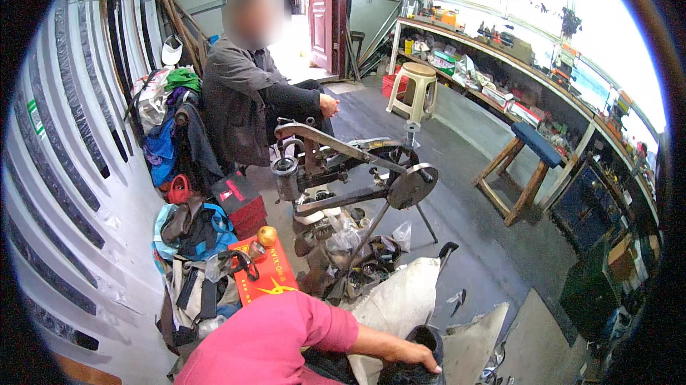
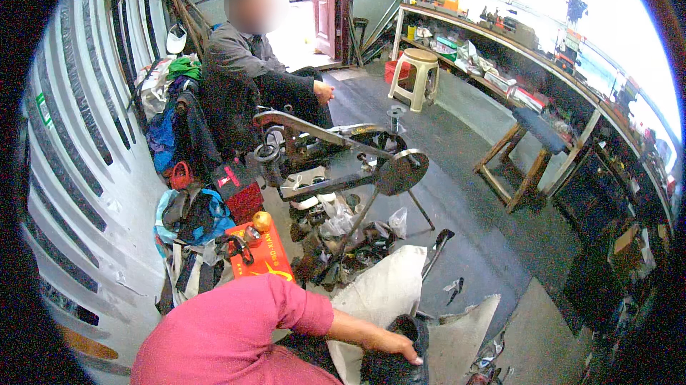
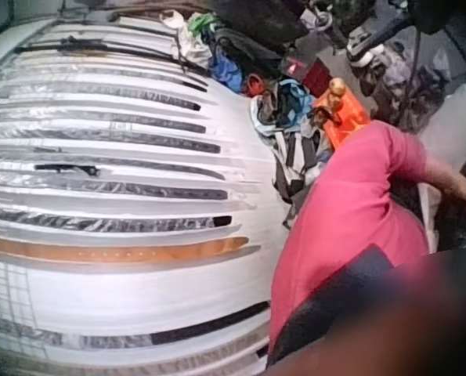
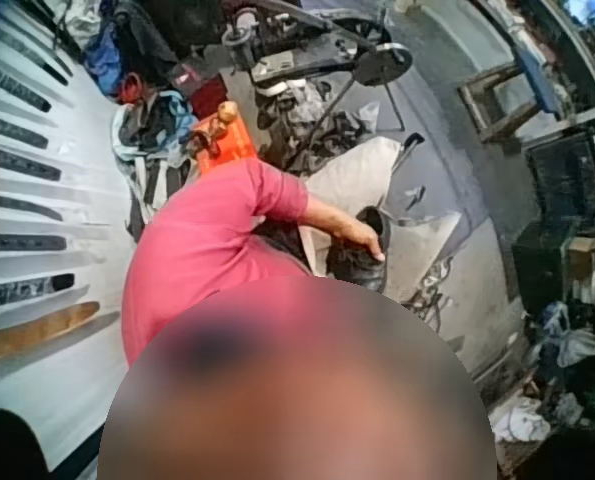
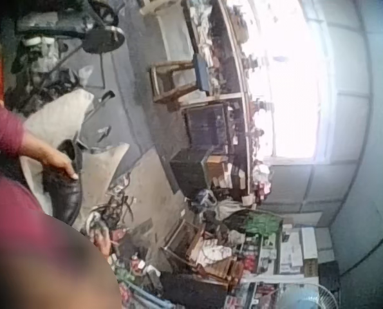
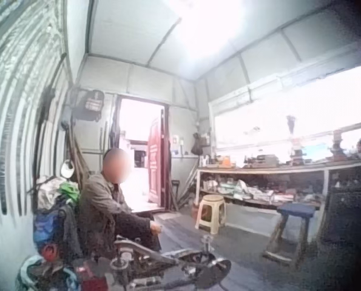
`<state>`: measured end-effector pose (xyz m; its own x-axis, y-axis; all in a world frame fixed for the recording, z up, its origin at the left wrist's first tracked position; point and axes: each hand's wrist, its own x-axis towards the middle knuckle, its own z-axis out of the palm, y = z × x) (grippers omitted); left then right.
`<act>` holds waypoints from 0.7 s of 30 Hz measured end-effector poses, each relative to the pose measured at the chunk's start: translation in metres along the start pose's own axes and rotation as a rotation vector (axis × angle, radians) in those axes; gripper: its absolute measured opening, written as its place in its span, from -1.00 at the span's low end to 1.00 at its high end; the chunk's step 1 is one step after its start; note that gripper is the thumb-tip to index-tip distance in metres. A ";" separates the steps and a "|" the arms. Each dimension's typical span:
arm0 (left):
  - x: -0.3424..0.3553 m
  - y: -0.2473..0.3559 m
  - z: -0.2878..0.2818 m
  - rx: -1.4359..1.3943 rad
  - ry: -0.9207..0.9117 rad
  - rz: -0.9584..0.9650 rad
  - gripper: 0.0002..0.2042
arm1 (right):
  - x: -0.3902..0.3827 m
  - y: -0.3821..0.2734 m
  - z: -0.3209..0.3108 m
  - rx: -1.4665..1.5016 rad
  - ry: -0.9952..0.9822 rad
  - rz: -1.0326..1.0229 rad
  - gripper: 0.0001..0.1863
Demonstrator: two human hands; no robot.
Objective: The person uses a hand sewing awl and thread to stitch the upper of a black shoe. They repeatedly pierce the leather and pull the thread through while holding the shoe on a padded surface.
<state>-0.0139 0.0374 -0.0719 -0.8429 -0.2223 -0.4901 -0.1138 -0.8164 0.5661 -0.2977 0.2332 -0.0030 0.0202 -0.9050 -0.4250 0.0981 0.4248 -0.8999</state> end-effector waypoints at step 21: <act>-0.047 0.023 0.004 1.260 0.284 0.434 -0.52 | 0.049 0.019 0.084 -0.255 0.315 -0.283 -0.76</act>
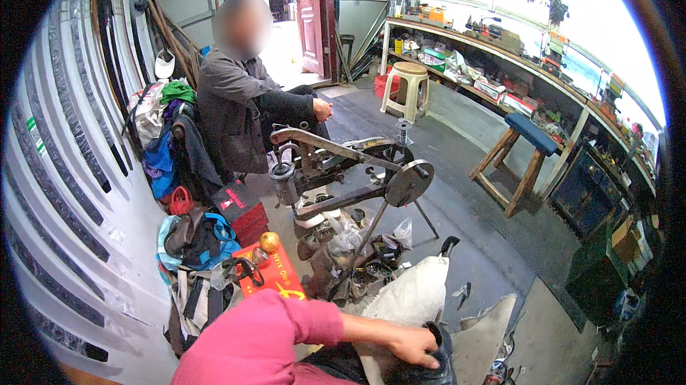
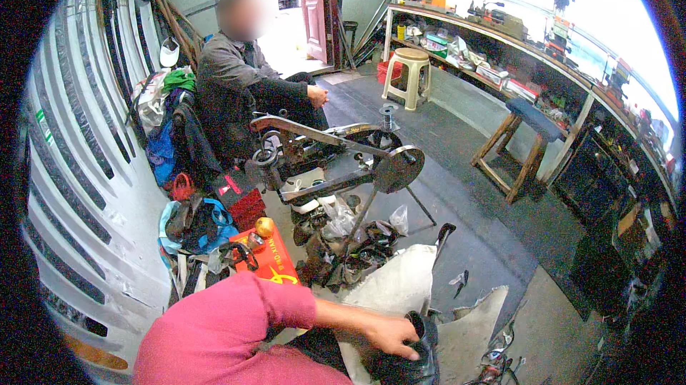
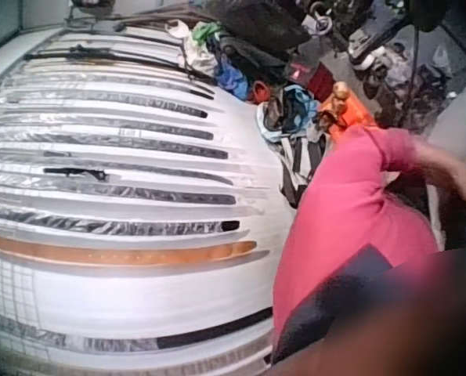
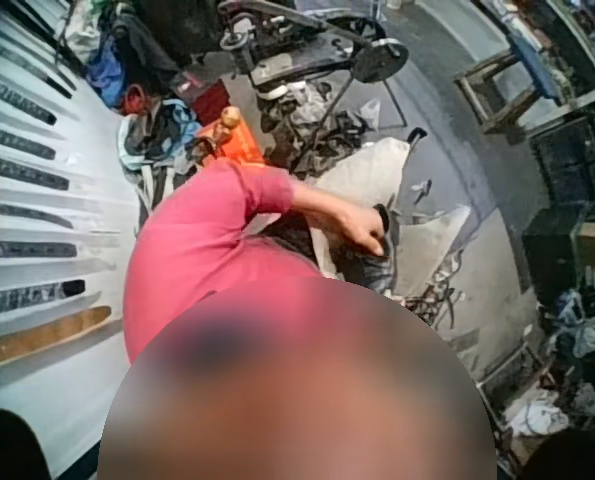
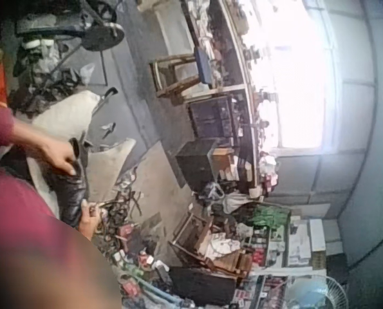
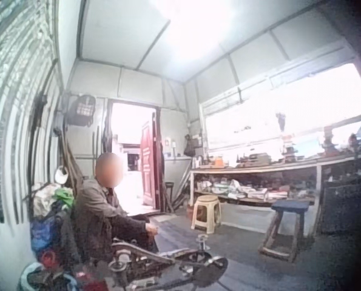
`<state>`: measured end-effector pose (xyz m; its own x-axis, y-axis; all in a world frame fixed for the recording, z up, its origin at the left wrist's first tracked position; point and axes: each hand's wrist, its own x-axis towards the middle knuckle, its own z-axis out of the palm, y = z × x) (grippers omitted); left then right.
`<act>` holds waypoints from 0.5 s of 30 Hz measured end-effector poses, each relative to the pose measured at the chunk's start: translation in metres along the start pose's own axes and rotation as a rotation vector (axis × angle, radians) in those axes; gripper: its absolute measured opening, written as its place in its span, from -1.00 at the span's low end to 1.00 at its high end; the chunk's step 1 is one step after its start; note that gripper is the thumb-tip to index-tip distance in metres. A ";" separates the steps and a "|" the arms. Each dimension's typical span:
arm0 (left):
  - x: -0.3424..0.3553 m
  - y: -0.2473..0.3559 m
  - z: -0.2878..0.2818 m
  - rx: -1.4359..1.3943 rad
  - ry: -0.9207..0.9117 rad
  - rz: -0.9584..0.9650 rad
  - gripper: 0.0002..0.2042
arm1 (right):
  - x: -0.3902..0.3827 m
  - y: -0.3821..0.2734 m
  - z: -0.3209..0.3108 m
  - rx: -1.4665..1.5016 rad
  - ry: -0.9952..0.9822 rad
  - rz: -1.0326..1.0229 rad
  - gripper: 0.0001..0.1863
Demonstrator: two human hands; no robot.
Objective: The person uses a hand sewing awl and thread to stitch the upper of a black shoe. They repeatedly pierce the leather and pull the thread through while holding the shoe on a padded surface.
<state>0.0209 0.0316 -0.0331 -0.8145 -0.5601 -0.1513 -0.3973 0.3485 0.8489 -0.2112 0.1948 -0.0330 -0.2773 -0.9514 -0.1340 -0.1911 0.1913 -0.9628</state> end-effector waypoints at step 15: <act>-0.038 -0.034 -0.050 -0.883 0.976 -0.166 -0.68 | -0.007 -0.024 0.013 -0.192 0.165 -0.049 -0.74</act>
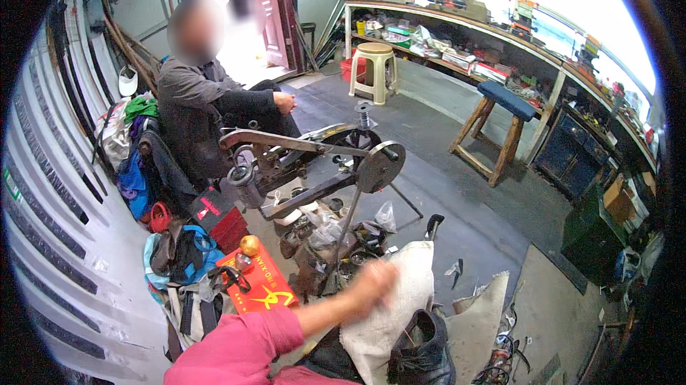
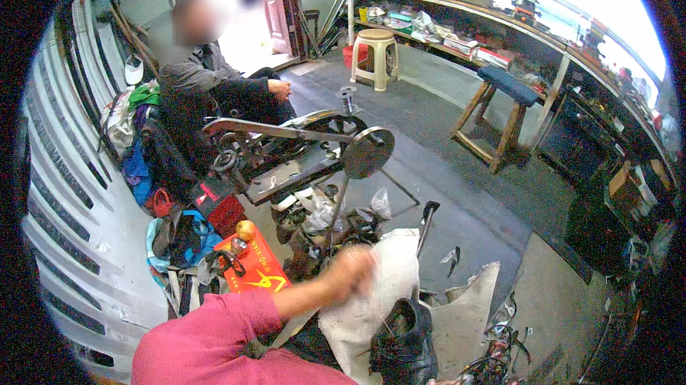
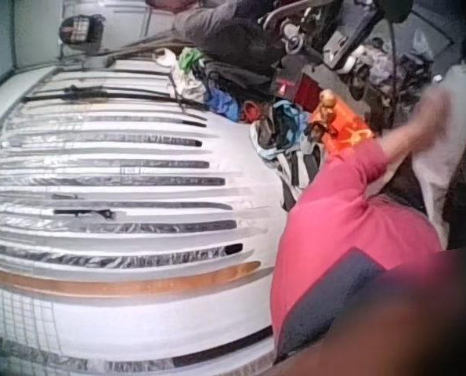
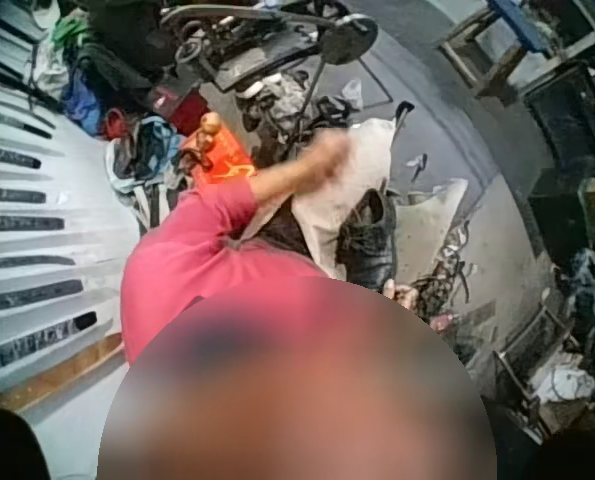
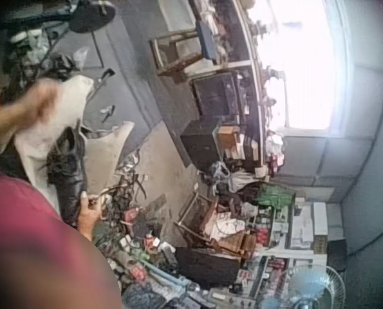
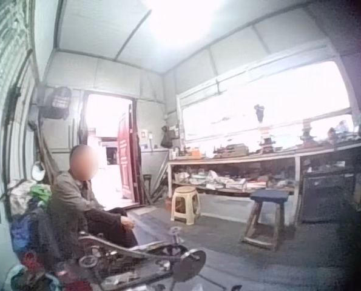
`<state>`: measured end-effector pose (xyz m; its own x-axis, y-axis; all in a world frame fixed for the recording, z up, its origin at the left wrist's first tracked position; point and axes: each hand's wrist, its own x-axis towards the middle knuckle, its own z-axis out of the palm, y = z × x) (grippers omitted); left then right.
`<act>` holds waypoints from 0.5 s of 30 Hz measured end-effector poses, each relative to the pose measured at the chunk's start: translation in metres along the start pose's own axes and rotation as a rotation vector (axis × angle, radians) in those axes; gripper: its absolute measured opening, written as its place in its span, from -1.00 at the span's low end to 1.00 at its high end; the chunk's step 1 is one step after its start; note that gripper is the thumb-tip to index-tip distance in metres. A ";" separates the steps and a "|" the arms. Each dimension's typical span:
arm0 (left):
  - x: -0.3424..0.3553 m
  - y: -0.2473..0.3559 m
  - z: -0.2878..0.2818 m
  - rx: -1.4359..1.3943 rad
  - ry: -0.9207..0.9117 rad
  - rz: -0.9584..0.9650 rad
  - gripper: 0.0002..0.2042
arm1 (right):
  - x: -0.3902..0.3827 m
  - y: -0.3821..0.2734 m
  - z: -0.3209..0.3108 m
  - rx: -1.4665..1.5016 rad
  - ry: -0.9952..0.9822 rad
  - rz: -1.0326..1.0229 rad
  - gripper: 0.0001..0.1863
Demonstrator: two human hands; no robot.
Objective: The person uses a hand sewing awl and thread to stitch the upper of a black shoe. They repeatedly pierce the leather and pull the thread through while holding the shoe on a padded surface.
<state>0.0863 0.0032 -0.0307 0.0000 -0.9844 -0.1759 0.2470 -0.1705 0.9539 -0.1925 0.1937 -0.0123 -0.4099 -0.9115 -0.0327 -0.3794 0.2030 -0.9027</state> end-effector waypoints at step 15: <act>-0.084 0.004 0.094 0.541 -0.642 0.719 -0.86 | -0.007 -0.011 -0.011 0.463 -0.221 -0.022 -0.79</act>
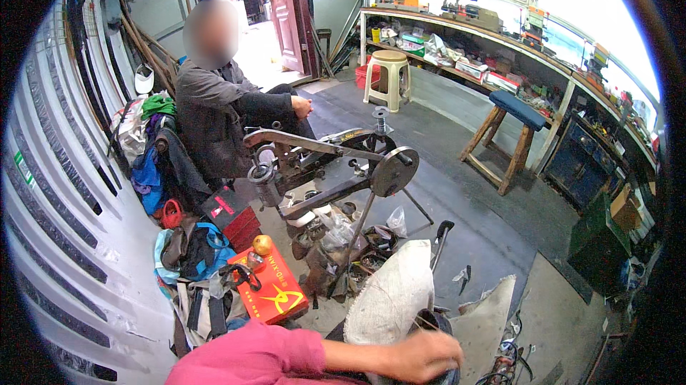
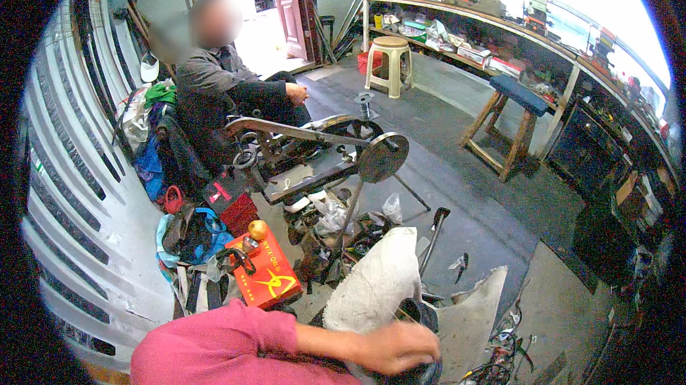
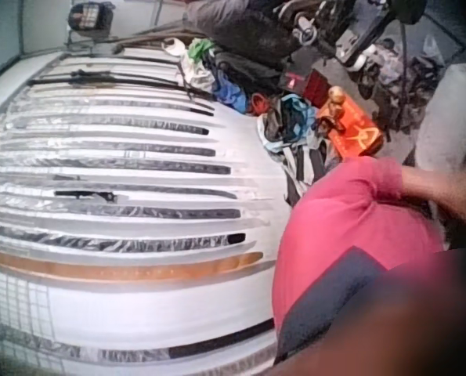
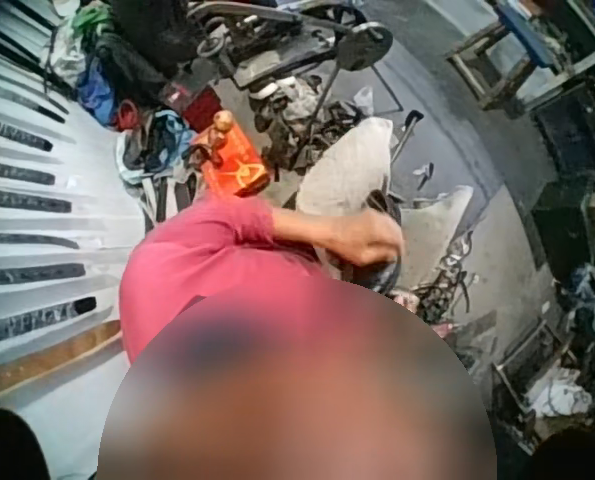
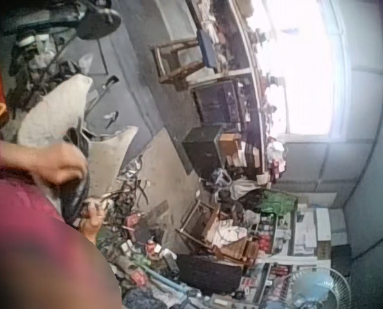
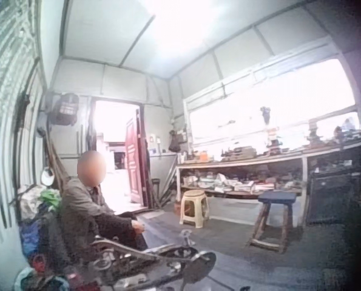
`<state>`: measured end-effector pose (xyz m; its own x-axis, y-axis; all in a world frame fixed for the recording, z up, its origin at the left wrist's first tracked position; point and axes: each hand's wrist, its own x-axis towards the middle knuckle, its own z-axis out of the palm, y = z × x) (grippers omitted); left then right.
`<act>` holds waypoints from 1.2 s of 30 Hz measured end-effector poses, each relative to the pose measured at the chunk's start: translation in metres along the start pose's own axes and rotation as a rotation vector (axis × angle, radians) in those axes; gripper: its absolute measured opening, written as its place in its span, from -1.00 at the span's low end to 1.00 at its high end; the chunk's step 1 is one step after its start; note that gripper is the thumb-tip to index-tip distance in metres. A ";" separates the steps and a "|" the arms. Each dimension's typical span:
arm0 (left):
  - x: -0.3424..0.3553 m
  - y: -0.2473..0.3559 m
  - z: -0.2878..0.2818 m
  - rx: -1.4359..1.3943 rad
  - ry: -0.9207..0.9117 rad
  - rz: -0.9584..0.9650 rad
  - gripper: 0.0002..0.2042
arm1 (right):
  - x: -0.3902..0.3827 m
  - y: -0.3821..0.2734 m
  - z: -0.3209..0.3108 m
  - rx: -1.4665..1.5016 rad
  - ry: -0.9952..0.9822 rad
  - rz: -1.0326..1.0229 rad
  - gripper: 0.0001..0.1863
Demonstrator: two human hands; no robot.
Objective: The person uses a hand sewing awl and thread to stitch the upper of a black shoe. They repeatedly pierce the leather and pull the thread through while holding the shoe on a padded surface.
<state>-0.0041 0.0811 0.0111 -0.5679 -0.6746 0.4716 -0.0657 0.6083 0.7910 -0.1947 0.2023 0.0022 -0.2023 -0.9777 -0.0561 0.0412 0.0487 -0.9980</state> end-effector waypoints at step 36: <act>0.019 0.011 0.057 0.191 -0.424 0.159 -0.85 | -0.024 -0.026 -0.008 0.326 0.141 0.212 -0.52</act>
<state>-0.0622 0.0993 0.0066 -0.8644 -0.3615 0.3494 -0.0776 0.7826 0.6176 -0.1988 0.2265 0.0290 -0.2867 -0.9145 -0.2855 0.3995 0.1568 -0.9032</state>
